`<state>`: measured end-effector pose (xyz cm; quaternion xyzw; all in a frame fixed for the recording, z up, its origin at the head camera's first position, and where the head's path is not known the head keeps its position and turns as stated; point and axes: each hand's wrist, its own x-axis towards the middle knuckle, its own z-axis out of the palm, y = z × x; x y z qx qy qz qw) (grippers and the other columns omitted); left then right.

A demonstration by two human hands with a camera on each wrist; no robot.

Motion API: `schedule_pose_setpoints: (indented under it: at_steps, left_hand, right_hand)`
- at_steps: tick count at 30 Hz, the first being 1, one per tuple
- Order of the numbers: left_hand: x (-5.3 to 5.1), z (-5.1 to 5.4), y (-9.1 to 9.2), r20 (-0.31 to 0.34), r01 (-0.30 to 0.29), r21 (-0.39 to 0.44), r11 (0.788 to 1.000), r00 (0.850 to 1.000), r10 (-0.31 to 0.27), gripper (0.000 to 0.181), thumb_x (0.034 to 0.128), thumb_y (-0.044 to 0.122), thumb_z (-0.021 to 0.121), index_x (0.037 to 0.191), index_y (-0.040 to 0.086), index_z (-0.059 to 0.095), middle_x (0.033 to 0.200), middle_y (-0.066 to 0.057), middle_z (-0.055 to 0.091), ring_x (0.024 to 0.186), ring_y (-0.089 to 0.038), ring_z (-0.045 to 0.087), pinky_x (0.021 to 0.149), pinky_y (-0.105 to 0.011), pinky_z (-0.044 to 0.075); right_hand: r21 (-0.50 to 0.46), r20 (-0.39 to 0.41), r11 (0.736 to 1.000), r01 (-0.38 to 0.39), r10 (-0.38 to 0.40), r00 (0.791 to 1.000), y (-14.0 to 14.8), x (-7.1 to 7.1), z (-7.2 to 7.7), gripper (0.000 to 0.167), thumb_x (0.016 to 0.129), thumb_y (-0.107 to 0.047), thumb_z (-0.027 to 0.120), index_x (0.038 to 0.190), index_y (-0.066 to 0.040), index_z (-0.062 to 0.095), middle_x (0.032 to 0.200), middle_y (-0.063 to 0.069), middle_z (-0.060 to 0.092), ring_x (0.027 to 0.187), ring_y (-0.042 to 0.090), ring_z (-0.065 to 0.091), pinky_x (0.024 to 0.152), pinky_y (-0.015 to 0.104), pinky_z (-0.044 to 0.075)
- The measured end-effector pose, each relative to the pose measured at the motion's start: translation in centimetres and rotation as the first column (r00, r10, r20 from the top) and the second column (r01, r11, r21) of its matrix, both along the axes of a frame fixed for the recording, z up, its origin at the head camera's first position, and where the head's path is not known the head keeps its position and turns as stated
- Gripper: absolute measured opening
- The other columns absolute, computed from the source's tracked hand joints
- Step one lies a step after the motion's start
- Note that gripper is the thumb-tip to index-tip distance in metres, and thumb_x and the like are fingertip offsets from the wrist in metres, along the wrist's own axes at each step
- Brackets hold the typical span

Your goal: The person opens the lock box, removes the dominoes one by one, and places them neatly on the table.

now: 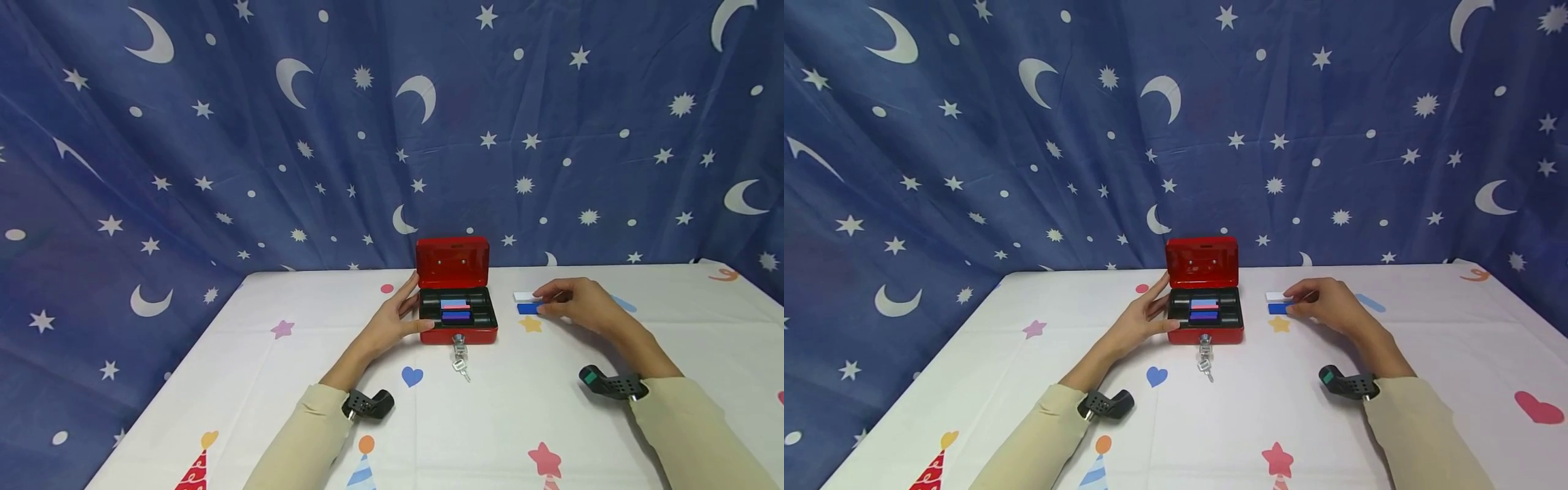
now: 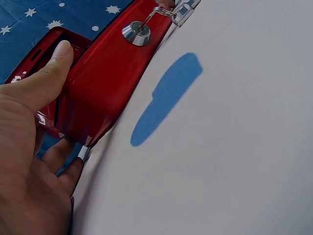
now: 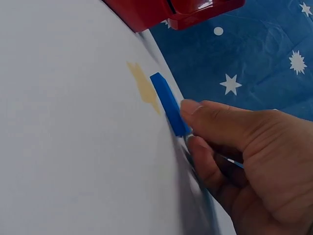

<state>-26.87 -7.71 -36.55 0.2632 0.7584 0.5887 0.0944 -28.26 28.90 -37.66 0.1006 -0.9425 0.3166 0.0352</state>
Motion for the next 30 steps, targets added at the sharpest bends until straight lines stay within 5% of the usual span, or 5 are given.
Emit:
schedule_pose_setpoints:
  at_steps: [5,13,30]
  left_hand:
    - [0.0,0.1,0.0,-0.009,-0.001,-0.002,1.000,1.000,0.001,0.091,0.0836,0.006,0.072,0.153,0.006,0.013,0.159,-0.007,0.009,0.140,-0.032,0.026,0.112,-0.043,0.024]
    - [-0.1,0.0,-0.1,-0.008,0.007,-0.012,1.000,1.000,-0.007,0.092,0.0838,0.008,0.072,0.153,0.007,0.013,0.159,-0.007,0.008,0.140,-0.031,0.026,0.112,-0.044,0.024]
    - [-0.3,-0.3,0.0,0.001,-0.002,-0.019,1.000,1.000,0.002,0.092,0.0840,0.009,0.072,0.154,0.009,0.012,0.159,-0.006,0.008,0.140,-0.031,0.026,0.112,-0.044,0.024]
  right_hand:
    - [-0.037,-0.010,0.999,0.020,-0.020,1.000,-0.6,0.1,1.1,0.033,0.086,-0.026,0.072,0.113,-0.008,0.069,0.095,0.008,0.065,0.081,0.024,0.057,0.060,0.030,0.048]
    - [-0.043,-0.116,0.999,-0.005,0.000,0.993,-3.0,0.5,2.9,0.037,0.091,-0.040,0.064,0.112,-0.011,0.071,0.106,0.008,0.068,0.093,0.026,0.058,0.072,0.035,0.048]
    - [-0.045,-0.195,0.985,-0.167,0.155,0.968,-9.5,0.6,3.0,0.020,0.090,-0.021,0.068,0.107,-0.013,0.073,0.094,0.001,0.065,0.085,0.021,0.052,0.068,0.034,0.044]
